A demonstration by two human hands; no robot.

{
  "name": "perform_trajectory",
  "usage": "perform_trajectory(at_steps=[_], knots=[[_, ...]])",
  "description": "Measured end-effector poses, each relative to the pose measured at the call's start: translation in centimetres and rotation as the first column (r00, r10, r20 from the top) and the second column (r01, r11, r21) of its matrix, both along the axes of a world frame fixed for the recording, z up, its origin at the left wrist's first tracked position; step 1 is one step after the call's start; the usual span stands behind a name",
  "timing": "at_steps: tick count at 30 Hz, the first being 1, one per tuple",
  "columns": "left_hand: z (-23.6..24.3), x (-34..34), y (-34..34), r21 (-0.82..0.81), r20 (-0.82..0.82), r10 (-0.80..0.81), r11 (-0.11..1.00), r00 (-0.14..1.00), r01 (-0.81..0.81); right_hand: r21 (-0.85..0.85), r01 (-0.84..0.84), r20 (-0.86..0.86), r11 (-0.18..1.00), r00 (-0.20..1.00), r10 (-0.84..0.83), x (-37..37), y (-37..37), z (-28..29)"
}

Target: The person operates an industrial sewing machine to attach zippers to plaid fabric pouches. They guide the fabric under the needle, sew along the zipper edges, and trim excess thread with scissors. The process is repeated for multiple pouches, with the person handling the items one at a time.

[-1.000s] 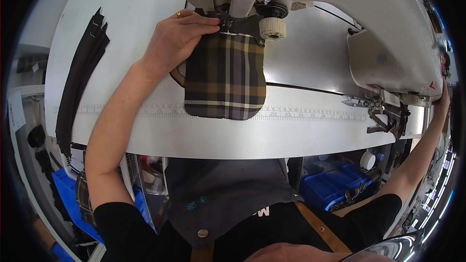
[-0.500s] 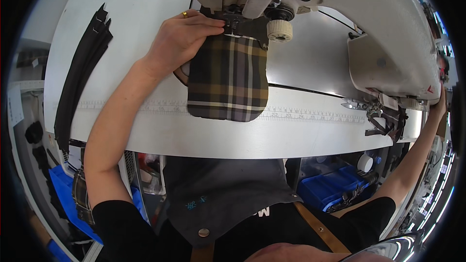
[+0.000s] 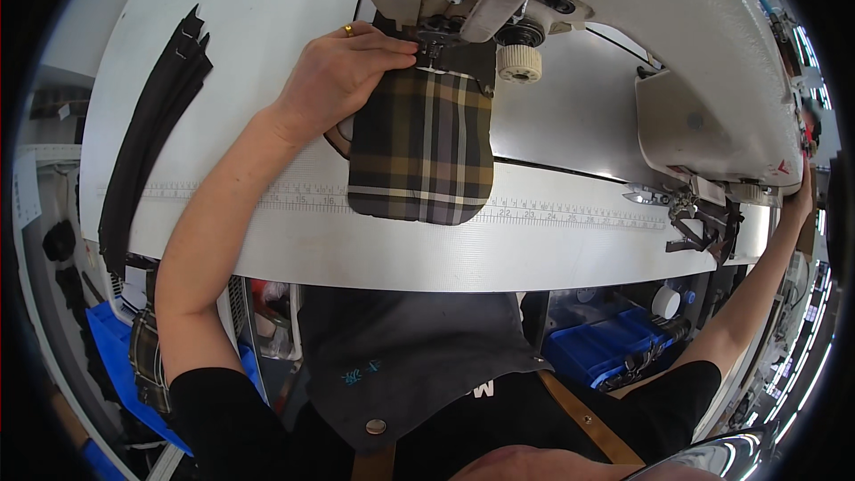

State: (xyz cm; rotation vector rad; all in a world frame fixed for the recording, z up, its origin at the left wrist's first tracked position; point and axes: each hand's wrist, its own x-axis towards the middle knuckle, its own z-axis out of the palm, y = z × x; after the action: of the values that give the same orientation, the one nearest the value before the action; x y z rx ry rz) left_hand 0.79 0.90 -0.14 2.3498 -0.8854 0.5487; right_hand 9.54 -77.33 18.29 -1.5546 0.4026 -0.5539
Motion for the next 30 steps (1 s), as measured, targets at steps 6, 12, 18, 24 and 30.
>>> perform_trajectory(at_steps=[6, 12, 18, 24, 30], knots=[[-0.4, 0.2, -0.2, -0.015, 0.054, 0.008, 1.0, 0.998, -0.007, -0.056, 0.062, 0.018, 0.996, 0.998, -0.061, -0.2, 0.0, -0.1], [-0.1, 0.0, 0.1, 0.001, 0.047, 0.015, 1.0, 0.999, -0.015, -0.109, 0.367, 0.091, 0.924, 0.929, -0.358, -1.0, 7.9, -1.7], [0.0, 0.1, -0.1, -0.035, 0.038, 0.008, 0.999, 0.999, -0.007, -0.759, 0.073, -0.001, 0.647, 0.994, -0.113, 1.8, 0.6, 1.9], [-0.4, 0.4, -0.3, -0.057, 0.041, -0.006, 0.998, 0.999, 0.009, -0.838, -0.025, -0.161, 0.545, 0.966, -0.203, 7.3, -7.4, 4.4], [-0.2, 0.1, -0.2, -0.048, 0.047, -0.001, 0.999, 0.999, 0.003, -0.839, -0.042, -0.15, 0.543, 0.976, -0.155, 8.5, -10.3, 3.9]])
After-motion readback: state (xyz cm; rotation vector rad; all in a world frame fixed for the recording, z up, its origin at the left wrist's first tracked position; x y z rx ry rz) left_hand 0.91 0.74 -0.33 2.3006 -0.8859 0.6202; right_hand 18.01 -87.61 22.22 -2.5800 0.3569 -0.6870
